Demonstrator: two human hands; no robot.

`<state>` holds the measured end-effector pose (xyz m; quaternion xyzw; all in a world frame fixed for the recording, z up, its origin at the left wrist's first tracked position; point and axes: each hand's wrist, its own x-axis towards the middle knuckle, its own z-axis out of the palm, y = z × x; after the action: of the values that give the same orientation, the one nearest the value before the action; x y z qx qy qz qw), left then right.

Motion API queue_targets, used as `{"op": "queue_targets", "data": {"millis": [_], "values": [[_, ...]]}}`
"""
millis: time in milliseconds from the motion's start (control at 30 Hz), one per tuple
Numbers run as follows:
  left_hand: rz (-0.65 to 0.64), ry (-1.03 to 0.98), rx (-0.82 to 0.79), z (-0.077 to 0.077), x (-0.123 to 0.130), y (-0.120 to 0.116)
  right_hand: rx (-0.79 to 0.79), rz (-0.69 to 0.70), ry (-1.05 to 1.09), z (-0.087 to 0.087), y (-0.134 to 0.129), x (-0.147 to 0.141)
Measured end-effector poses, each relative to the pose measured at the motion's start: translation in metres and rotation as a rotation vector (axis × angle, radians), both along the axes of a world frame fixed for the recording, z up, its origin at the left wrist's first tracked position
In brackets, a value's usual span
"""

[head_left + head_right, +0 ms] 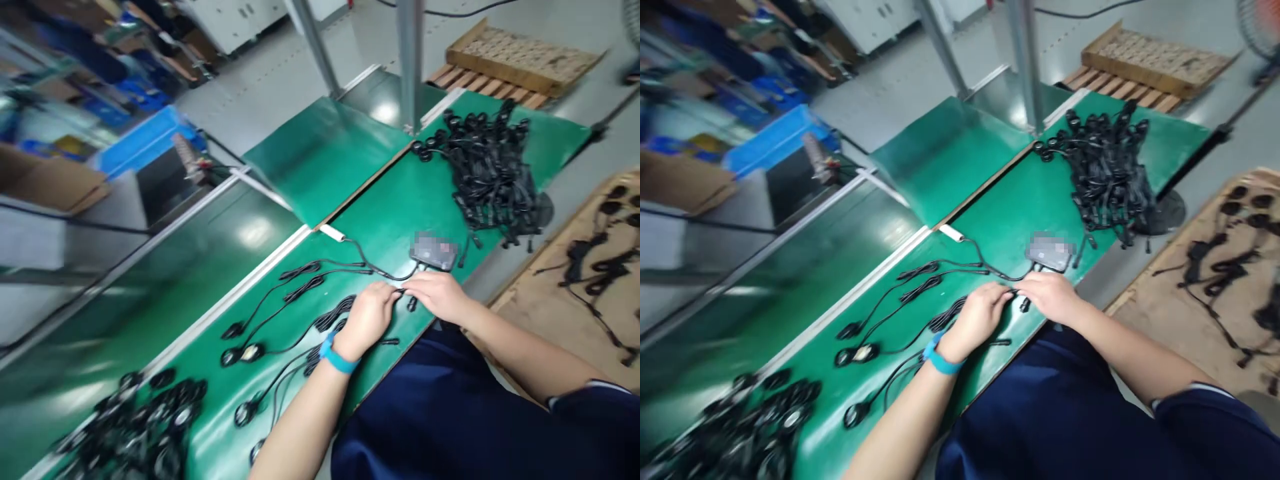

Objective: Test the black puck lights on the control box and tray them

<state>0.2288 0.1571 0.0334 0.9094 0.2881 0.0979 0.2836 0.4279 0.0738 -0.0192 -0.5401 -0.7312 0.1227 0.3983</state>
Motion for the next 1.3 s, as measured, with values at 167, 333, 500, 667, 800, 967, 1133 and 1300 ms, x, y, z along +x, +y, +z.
{"op": "queue_targets", "data": {"millis": [167, 333, 500, 667, 800, 967, 1133, 1300], "values": [[0.006, 0.068, -0.108, 0.002, 0.012, 0.003, 0.03, 0.021, -0.004, -0.002, 0.002, 0.006], [0.044, 0.077, -0.027, -0.009, 0.017, 0.001, 0.021, 0.059, -0.034, -0.005, 0.006, 0.014], [0.086, 0.055, 0.074, -0.019, 0.019, -0.013, 0.032, 0.045, -0.072, -0.009, 0.003, 0.018], [0.017, 0.058, 0.214, -0.012, 0.008, -0.012, 0.006, 0.073, -0.09, -0.004, 0.006, 0.014], [0.102, -0.045, 0.338, 0.01, -0.056, -0.012, -0.023, 0.031, -0.071, 0.006, -0.006, 0.004], [0.629, 0.033, 0.57, 0.019, -0.195, 0.014, 0.125, -0.301, 0.001, 0.005, -0.031, 0.007], [0.953, 0.242, 0.231, 0.01, -0.266, 0.04, 0.118, -0.592, -0.137, -0.007, -0.046, 0.029], [0.96, 0.303, 0.074, 0.008, -0.269, 0.033, 0.029, -0.557, -0.228, -0.016, -0.048, 0.038]]}}
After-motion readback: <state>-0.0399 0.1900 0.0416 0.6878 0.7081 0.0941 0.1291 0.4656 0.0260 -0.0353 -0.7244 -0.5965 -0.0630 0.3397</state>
